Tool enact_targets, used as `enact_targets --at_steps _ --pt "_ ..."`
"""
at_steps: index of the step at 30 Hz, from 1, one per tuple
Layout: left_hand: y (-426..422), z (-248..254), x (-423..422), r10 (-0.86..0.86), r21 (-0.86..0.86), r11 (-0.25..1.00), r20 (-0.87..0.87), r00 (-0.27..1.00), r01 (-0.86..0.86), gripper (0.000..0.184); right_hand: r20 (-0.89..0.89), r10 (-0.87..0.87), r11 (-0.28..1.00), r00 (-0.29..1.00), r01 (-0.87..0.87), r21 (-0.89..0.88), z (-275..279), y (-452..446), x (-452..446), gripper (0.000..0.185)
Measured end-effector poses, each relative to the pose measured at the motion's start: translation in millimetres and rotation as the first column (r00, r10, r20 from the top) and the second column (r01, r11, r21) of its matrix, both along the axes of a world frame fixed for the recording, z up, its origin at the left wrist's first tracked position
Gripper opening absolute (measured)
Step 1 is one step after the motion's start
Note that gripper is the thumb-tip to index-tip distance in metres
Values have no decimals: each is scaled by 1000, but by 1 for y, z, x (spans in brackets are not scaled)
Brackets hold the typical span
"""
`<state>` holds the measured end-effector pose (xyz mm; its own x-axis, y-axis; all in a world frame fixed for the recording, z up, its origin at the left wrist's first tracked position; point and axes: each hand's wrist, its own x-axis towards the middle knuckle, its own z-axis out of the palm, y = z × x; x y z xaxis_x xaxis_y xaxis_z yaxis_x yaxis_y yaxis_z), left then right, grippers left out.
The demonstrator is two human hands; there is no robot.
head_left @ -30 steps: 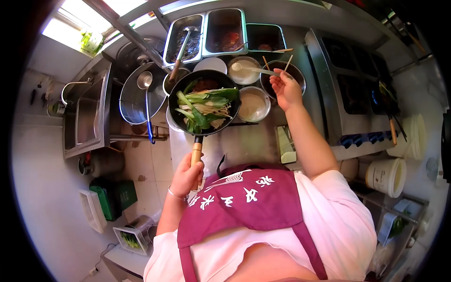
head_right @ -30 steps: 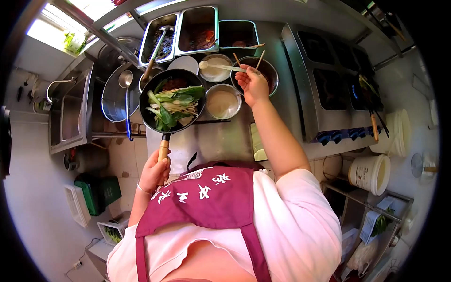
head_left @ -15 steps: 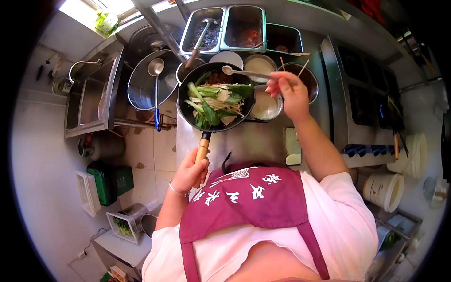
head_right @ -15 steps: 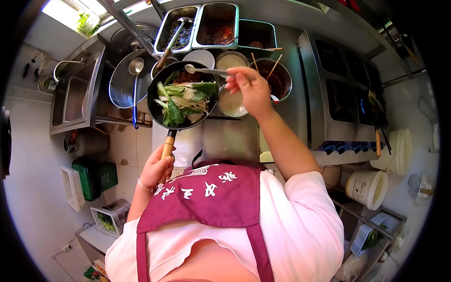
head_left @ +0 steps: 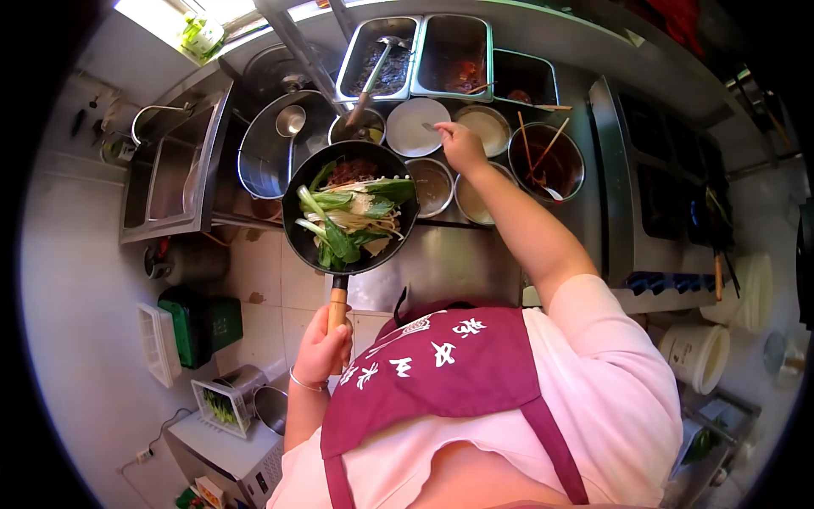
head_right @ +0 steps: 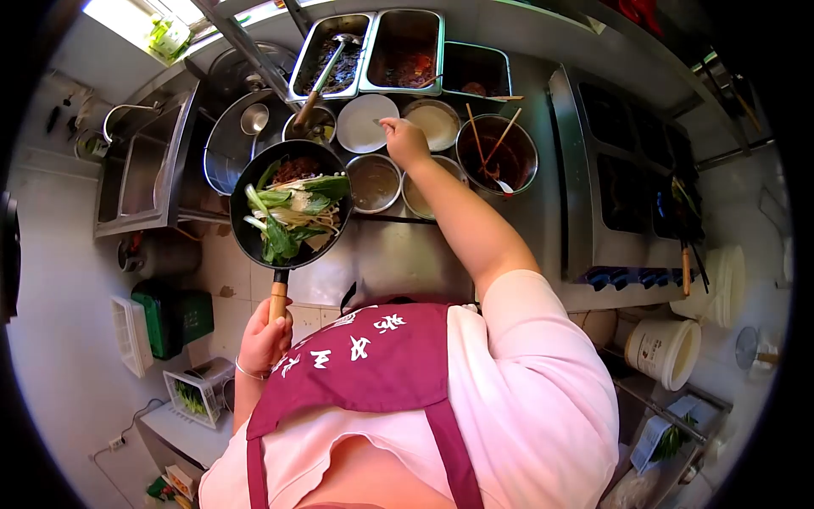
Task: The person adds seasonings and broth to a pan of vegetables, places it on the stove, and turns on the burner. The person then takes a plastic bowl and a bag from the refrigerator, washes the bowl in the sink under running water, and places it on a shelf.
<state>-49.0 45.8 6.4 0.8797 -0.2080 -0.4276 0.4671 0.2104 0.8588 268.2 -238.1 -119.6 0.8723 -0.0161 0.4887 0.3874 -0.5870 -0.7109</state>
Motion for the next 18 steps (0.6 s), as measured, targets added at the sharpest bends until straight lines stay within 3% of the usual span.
enact_targets --at_steps 2,4,5,7,8,10,12,14,18 --pt "-4 0 -4 23 0 1000 -3 1000 -23 37 -20 7 999 1000 -7 -40 -11 5 2 21" --pt "2 -3 -4 46 1 999 -7 999 -46 37 -361 178 887 915 10 462 -15 18 2 22" --pt "7 -6 -4 49 -4 999 2 999 -49 38 -364 182 888 914 6 460 -18 25 1 22" --pt "17 -10 -3 58 -13 998 8 998 -58 38 -439 185 729 880 176 661 -23 35 1 25" --pt "21 -11 -3 64 -12 998 2 998 -64 38 -441 188 733 877 173 658 -25 38 0 25" --pt "28 -12 0 59 -5 998 -3 998 -59 38 -488 259 509 833 312 802 -24 35 -2 23" --pt "28 -12 1 59 -8 998 3 998 -59 38 -498 300 431 813 351 831 -23 23 -7 22" --pt "26 -12 1 51 -3 999 -2 999 -51 38 -486 336 264 807 415 871 -21 10 -17 23" --pt "15 -9 7 44 15 999 1 999 -44 38 -472 363 221 803 418 881 -22 10 -17 23"
